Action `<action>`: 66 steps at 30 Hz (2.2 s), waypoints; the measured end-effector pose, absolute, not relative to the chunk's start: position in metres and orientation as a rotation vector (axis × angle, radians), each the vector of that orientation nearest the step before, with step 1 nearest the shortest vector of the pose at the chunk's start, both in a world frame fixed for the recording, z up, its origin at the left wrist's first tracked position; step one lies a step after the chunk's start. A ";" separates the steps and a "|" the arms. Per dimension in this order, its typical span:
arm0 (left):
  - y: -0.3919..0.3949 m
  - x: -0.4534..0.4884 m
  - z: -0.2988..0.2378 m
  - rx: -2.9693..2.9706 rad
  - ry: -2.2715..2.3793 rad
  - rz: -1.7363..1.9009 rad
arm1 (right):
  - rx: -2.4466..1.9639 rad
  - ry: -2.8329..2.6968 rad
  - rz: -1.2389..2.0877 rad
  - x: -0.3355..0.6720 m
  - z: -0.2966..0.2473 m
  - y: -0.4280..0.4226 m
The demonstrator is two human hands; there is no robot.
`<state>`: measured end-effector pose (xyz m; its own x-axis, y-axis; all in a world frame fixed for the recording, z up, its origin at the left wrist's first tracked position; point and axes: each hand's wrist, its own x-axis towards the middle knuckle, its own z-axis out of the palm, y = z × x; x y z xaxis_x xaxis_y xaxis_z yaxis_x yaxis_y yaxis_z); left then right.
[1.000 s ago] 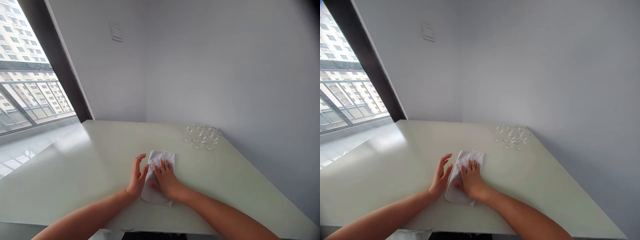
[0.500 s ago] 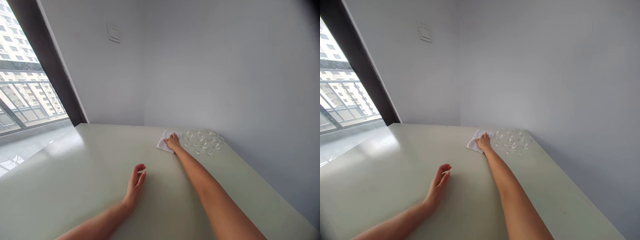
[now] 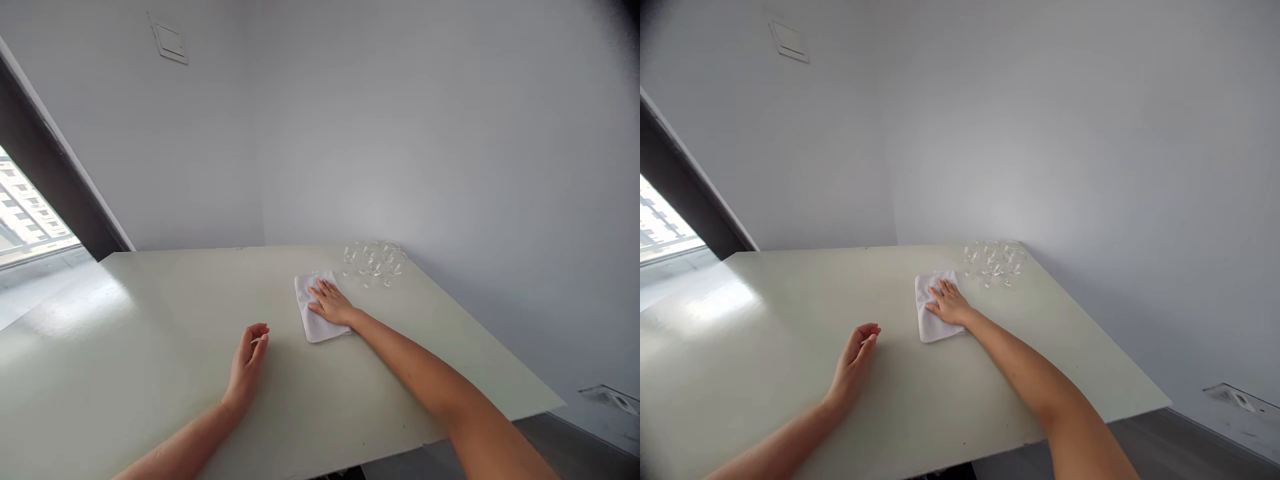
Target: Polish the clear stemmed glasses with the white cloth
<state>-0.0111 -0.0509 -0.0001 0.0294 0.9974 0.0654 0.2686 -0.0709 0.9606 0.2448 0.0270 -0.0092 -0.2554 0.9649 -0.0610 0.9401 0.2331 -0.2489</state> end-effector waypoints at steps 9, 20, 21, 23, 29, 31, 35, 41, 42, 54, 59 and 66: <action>-0.051 -0.012 -0.001 1.539 1.366 1.076 | -1.751 -2.435 0.294 0.303 -0.011 -0.072; -0.051 -0.014 0.003 1.572 1.382 1.057 | -2.462 -1.776 0.083 0.464 -0.024 -0.116; -0.051 -0.014 0.003 1.573 1.385 1.053 | -2.516 -1.700 0.063 0.472 -0.026 -0.122; -0.051 -0.014 0.002 1.582 1.384 1.045 | -2.600 -1.567 0.029 0.479 -0.031 -0.134; -0.052 -0.008 0.001 1.583 1.380 1.012 | -2.663 -1.548 -0.015 0.450 -0.038 -0.153; -0.052 -0.007 0.002 1.586 1.375 1.006 | -2.619 -1.654 -0.007 0.428 -0.035 -0.152; -0.053 -0.006 0.002 1.579 1.382 0.991 | -2.407 -1.905 0.085 0.376 -0.026 -0.141; -0.050 -0.005 -0.003 1.562 1.371 1.009 | -1.926 -2.329 0.286 0.295 -0.013 -0.108; -0.049 -0.005 -0.004 1.557 1.381 1.006 | -1.836 -2.398 0.322 0.284 -0.011 -0.101; 0.016 0.068 0.016 1.572 1.242 0.954 | -1.434 -2.539 0.411 0.231 -0.003 -0.066; 0.070 0.150 0.020 1.573 1.074 0.787 | -1.405 -2.514 0.433 0.236 -0.004 -0.066; 0.120 0.236 0.003 1.506 1.062 0.689 | -1.315 -2.501 0.387 0.243 -0.002 -0.069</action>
